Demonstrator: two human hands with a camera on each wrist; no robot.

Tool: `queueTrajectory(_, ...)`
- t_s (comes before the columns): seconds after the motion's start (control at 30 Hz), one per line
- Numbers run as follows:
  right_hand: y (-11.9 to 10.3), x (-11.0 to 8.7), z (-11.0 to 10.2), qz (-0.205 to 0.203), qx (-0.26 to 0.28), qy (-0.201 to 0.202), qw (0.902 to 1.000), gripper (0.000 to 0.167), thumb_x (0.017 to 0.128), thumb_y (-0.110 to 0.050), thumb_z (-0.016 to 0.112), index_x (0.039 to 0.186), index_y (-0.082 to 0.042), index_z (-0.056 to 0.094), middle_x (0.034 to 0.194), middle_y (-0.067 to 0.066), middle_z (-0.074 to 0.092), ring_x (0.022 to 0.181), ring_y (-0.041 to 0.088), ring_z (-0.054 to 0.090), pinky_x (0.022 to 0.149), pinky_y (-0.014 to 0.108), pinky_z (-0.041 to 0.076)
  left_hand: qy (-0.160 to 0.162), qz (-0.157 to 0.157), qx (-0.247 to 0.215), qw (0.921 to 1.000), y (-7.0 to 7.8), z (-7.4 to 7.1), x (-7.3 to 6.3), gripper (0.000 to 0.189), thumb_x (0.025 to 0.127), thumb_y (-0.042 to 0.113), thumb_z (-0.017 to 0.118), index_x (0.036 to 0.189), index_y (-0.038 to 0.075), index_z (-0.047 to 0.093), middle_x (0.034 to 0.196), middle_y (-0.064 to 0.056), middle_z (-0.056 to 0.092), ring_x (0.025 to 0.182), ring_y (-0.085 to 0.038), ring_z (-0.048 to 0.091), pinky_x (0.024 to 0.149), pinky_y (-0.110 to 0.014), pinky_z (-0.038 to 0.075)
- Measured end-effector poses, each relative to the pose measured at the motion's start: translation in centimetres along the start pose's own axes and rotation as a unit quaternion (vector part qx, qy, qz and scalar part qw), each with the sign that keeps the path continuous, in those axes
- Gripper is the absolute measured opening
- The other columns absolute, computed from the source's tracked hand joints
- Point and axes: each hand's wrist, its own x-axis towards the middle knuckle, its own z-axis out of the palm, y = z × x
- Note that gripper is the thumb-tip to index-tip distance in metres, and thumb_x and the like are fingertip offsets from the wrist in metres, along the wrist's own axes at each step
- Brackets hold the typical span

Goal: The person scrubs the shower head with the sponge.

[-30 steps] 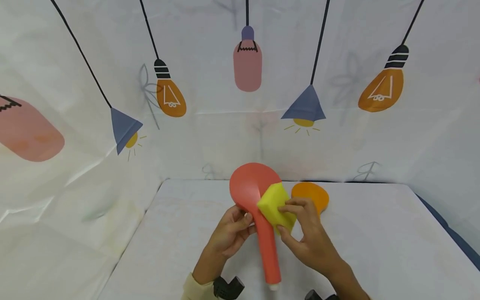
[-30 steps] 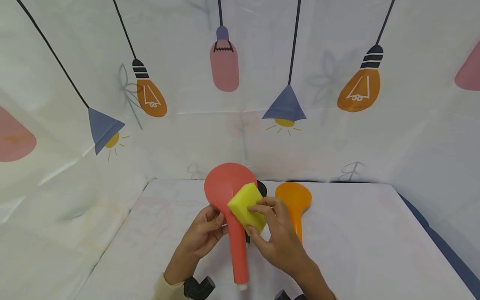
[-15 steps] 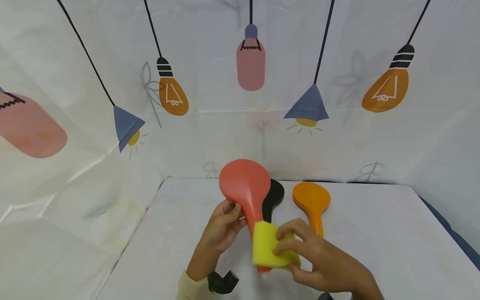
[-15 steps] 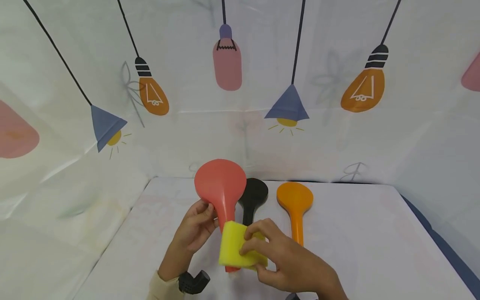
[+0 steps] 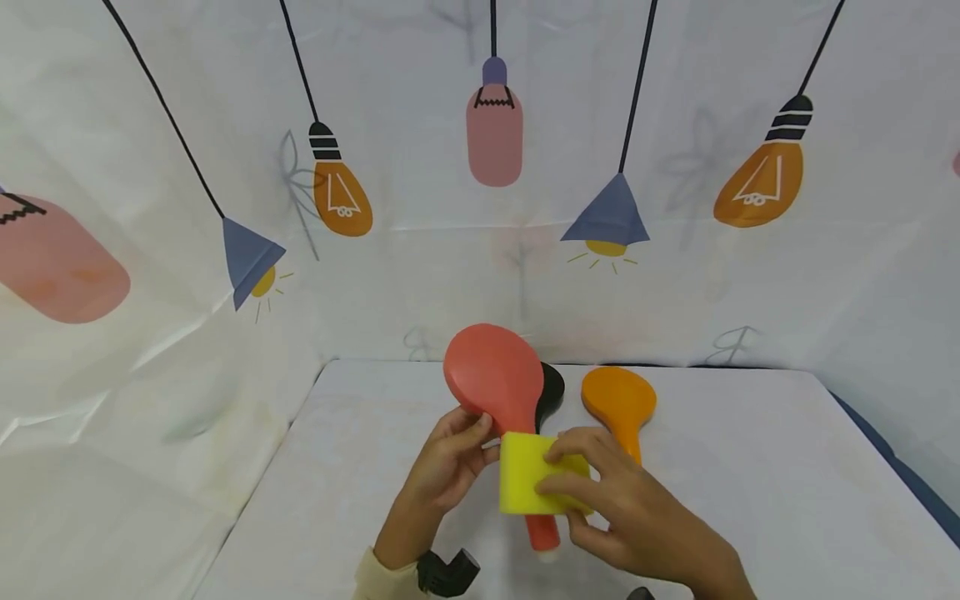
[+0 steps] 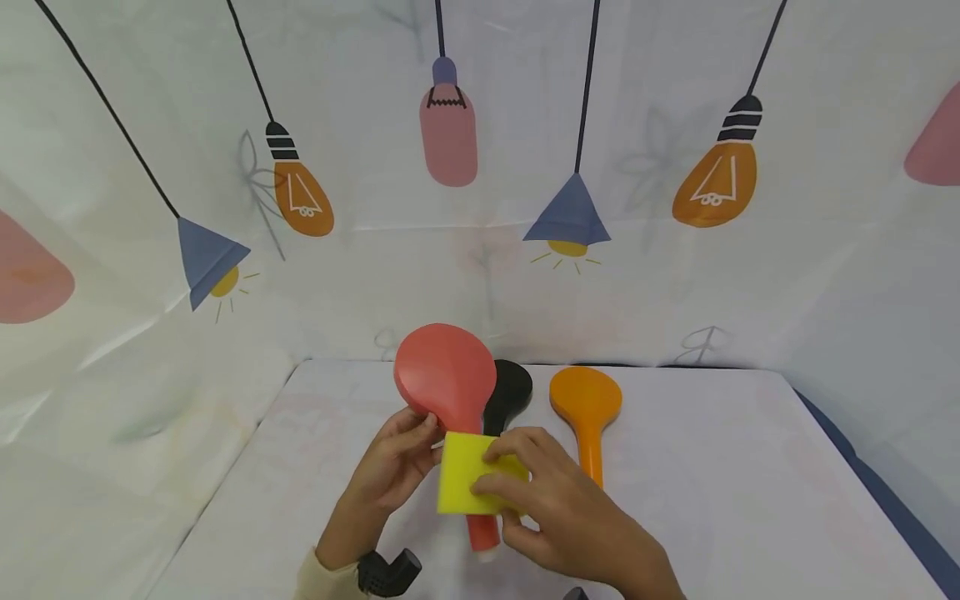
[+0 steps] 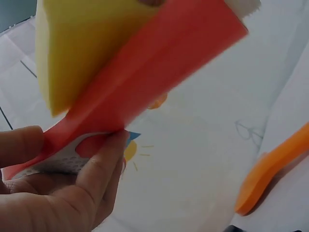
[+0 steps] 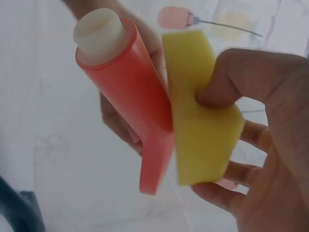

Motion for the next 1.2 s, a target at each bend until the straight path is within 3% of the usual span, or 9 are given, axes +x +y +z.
queueTrajectory(0.17,0.0,0.5,1.1,-0.008,-0.091,0.039,0.9951,0.034,0.099,-0.024,0.037,0.103,-0.024,0.07,0.118,0.002,0.06,0.118,0.028,0.051,0.11,0.02,0.037,0.003,-0.023,0.044,0.9987,-0.3,0.4,0.1,0.035,0.108,0.016,0.039,0.142,0.006,0.046,0.124,0.0,0.06,0.104,-0.013,0.06,0.094,-0.03,0.056)
queueTrajectory(0.33,-0.2,0.8,1.6,-0.026,-0.146,0.053,0.9876,0.034,0.097,-0.02,0.036,0.099,-0.024,0.07,0.117,0.004,0.062,0.118,0.035,0.052,0.098,0.032,0.05,-0.011,-0.044,0.046,0.9979,-0.4,0.8,0.0,0.037,0.11,0.024,0.036,0.141,0.006,0.044,0.119,0.001,0.062,0.103,-0.011,0.061,0.093,-0.028,0.057)
queueTrajectory(0.47,-0.5,0.8,1.5,-0.028,-0.158,0.037,0.9863,0.036,0.097,-0.02,0.033,0.098,-0.025,0.069,0.116,0.001,0.062,0.117,0.032,0.053,0.092,0.038,0.052,-0.003,-0.05,0.047,0.9976,-0.4,0.9,0.1,0.04,0.109,0.024,0.037,0.143,0.003,0.041,0.12,0.0,0.061,0.102,-0.012,0.06,0.093,-0.027,0.056)
queueTrajectory(0.57,-0.8,0.6,1.2,-0.016,-0.136,-0.006,0.9906,0.035,0.097,-0.021,0.033,0.099,-0.028,0.068,0.117,-0.004,0.061,0.118,0.025,0.052,0.092,0.034,0.052,0.023,-0.054,0.054,0.9969,-0.2,0.9,0.1,0.043,0.109,0.026,0.04,0.145,0.002,0.041,0.123,-0.001,0.061,0.105,-0.014,0.059,0.095,-0.027,0.055)
queueTrajectory(0.67,-1.2,0.4,0.8,-0.004,-0.087,-0.06,0.9944,0.022,0.091,-0.017,0.055,0.103,-0.031,0.067,0.12,-0.008,0.059,0.119,0.018,0.05,0.095,0.027,0.05,0.053,-0.049,0.043,0.9965,0.0,0.7,0.2,0.042,0.108,0.027,0.043,0.144,0.005,0.044,0.125,0.0,0.061,0.107,-0.018,0.059,0.094,-0.027,0.056)
queueTrajectory(0.8,-1.7,0.1,0.1,0.014,0.011,-0.122,0.9924,0.043,0.075,-0.009,0.078,0.109,-0.033,0.066,0.125,-0.012,0.054,0.122,0.009,0.046,0.098,0.013,0.046,0.085,-0.018,0.008,0.9961,0.4,0.3,0.2,0.038,0.108,0.027,0.042,0.14,0.009,0.051,0.124,0.0,0.061,0.104,-0.02,0.058,0.091,-0.03,0.057)
queueTrajectory(0.9,-1.9,0.1,-0.2,0.009,0.077,-0.142,0.9868,0.046,0.079,-0.006,0.077,0.114,-0.032,0.064,0.128,-0.011,0.051,0.123,0.007,0.046,0.099,0.011,0.045,0.099,0.013,-0.005,0.995,0.8,0.0,-0.1,0.037,0.109,0.025,0.04,0.14,0.01,0.052,0.121,0.0,0.061,0.102,-0.019,0.059,0.092,-0.032,0.058)
queueTrajectory(1.07,-1.8,0.1,-0.3,0.004,0.112,-0.123,0.986,0.042,0.085,-0.008,0.075,0.118,-0.032,0.064,0.13,-0.008,0.049,0.122,0.008,0.047,0.098,0.011,0.047,0.102,0.039,-0.018,0.9939,1.2,-0.1,-0.5,0.038,0.11,0.026,0.037,0.142,0.011,0.05,0.12,0.001,0.06,0.102,-0.018,0.062,0.093,-0.032,0.057)
queueTrajectory(1.2,-1.0,0.3,0.4,-0.008,0.068,-0.051,0.9963,0.03,0.09,-0.014,0.067,0.118,-0.027,0.065,0.126,-0.001,0.051,0.116,0.011,0.05,0.095,0.011,0.047,0.099,0.028,-0.029,0.9942,1.1,0.1,-0.5,0.038,0.109,0.028,0.037,0.141,0.013,0.051,0.122,0.002,0.06,0.101,-0.017,0.064,0.093,-0.031,0.057)
